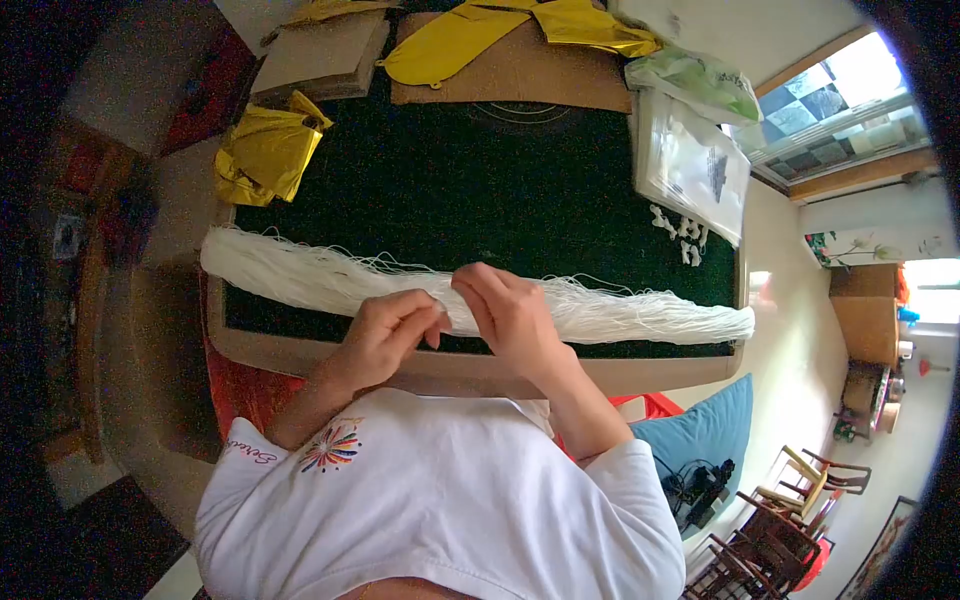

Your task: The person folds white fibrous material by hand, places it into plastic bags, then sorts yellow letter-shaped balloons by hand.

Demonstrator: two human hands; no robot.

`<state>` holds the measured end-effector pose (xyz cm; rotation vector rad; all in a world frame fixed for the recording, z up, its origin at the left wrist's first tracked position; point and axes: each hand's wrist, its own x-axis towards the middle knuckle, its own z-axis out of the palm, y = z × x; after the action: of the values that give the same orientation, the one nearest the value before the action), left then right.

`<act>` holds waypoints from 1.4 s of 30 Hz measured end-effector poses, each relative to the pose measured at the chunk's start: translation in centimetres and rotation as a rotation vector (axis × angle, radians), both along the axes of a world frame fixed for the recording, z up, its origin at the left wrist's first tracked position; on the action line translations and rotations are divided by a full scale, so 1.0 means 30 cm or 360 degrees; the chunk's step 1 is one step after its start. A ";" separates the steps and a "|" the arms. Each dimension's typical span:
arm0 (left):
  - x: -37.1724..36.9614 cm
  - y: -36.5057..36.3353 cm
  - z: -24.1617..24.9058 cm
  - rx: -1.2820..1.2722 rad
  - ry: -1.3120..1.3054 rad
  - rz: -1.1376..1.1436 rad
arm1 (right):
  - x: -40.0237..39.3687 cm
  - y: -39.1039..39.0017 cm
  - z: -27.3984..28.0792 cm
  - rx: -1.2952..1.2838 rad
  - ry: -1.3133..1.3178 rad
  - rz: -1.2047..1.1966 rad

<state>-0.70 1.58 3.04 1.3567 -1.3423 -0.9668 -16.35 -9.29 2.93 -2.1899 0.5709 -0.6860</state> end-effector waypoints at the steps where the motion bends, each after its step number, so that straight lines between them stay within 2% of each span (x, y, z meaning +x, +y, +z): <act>1: 0.002 0.003 0.017 0.0306 0.0497 -0.0047 | -0.004 0.003 -0.015 -0.0045 -0.0005 0.0049; 3: 0.006 -0.007 0.001 0.0286 0.0585 -0.0004 | -0.003 0.011 -0.017 -0.0073 -0.0002 0.0108; 5: 0.017 -0.013 -0.009 0.0279 0.0687 0.0028 | 0.003 0.012 0.012 0.0225 0.0017 -0.0069; 9: 0.007 -0.018 -0.016 0.0305 0.0667 0.0015 | 0.006 0.007 0.012 0.0483 -0.0275 0.0212; 13: -0.008 -0.023 -0.021 0.0322 0.0635 0.0018 | 0.010 0.004 0.011 0.0623 -0.0207 0.0278; 15: -0.010 -0.018 -0.025 0.0323 0.0634 0.0032 | 0.011 0.001 0.011 0.0830 -0.0247 0.0309; 19: -0.018 -0.011 -0.025 0.0269 0.0619 0.0092 | 0.007 -0.007 0.032 0.0676 -0.0027 0.0301; 21: -0.016 -0.012 -0.025 0.0222 0.0674 0.0086 | 0.006 -0.002 0.025 0.0399 0.0150 0.0406; 23: -0.003 -0.016 -0.039 0.0127 0.0357 0.0386 | 0.003 0.003 0.016 0.0346 0.0087 0.0358; 24: -0.001 -0.025 -0.052 -0.0051 0.0287 0.0483 | 0.003 0.002 0.013 0.0293 0.0026 0.0314; 25: 0.011 -0.030 -0.048 -0.0051 0.0288 0.0489 | 0.001 -0.005 0.011 0.0294 0.0027 0.0320; 27: 0.038 -0.037 -0.032 0.0264 0.0579 0.0438 | -0.007 -0.024 0.010 -0.0077 -0.0131 0.0401; 28: 0.043 -0.041 -0.031 0.0562 0.1018 0.0290 | -0.005 -0.026 0.013 -0.0077 -0.0131 0.0402; 29: 0.045 -0.039 -0.033 0.0560 0.1017 0.0293 | -0.001 -0.028 0.020 -0.0157 -0.0145 0.0470; 31: 0.050 -0.039 -0.052 0.0861 0.1865 -0.0173 | 0.004 -0.032 0.028 -0.0243 -0.0163 0.0539; 33: 0.049 -0.039 -0.078 0.0723 0.1839 -0.0235 | -0.002 -0.032 0.031 -0.0167 -0.0074 0.0471; 34: 0.043 -0.033 -0.065 0.0577 0.1322 -0.0100 | -0.005 -0.028 0.029 -0.0168 -0.0074 0.0470; 35: 0.037 -0.027 -0.052 0.0427 0.0806 0.0032 | -0.010 -0.019 0.026 0.0051 -0.0050 0.0348; 36: 0.023 -0.022 -0.041 0.0426 0.0806 0.0034 | -0.010 -0.014 0.023 0.0270 -0.0025 0.0226; 37: 0.005 -0.019 -0.029 0.0162 0.0443 0.0153 | -0.004 -0.015 0.026 0.0270 -0.0024 0.0228; 38: -0.005 -0.016 -0.024 -0.0100 0.0078 0.0268 | 0.006 -0.016 0.031 0.0155 -0.0098 0.0225; 39: -0.005 -0.014 -0.027 -0.0099 0.0078 0.0271 | 0.012 -0.017 0.034 0.0040 -0.0174 0.0221; 40: -0.004 -0.012 -0.032 -0.0204 -0.0171 0.0287 | 0.011 -0.016 0.032 0.0040 -0.0175 0.0221; 41: -0.002 -0.011 -0.034 -0.0310 -0.0421 0.0301 | 0.009 -0.016 0.028 0.0218 -0.0174 0.0248; 42: 0.001 -0.009 -0.035 -0.0313 -0.0423 0.0298 | 0.006 -0.016 0.023 0.0395 -0.0174 0.0275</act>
<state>-0.67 1.30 2.00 1.4640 -1.4351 -0.5272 -16.17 -9.77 3.60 -1.9316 0.3832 -0.6042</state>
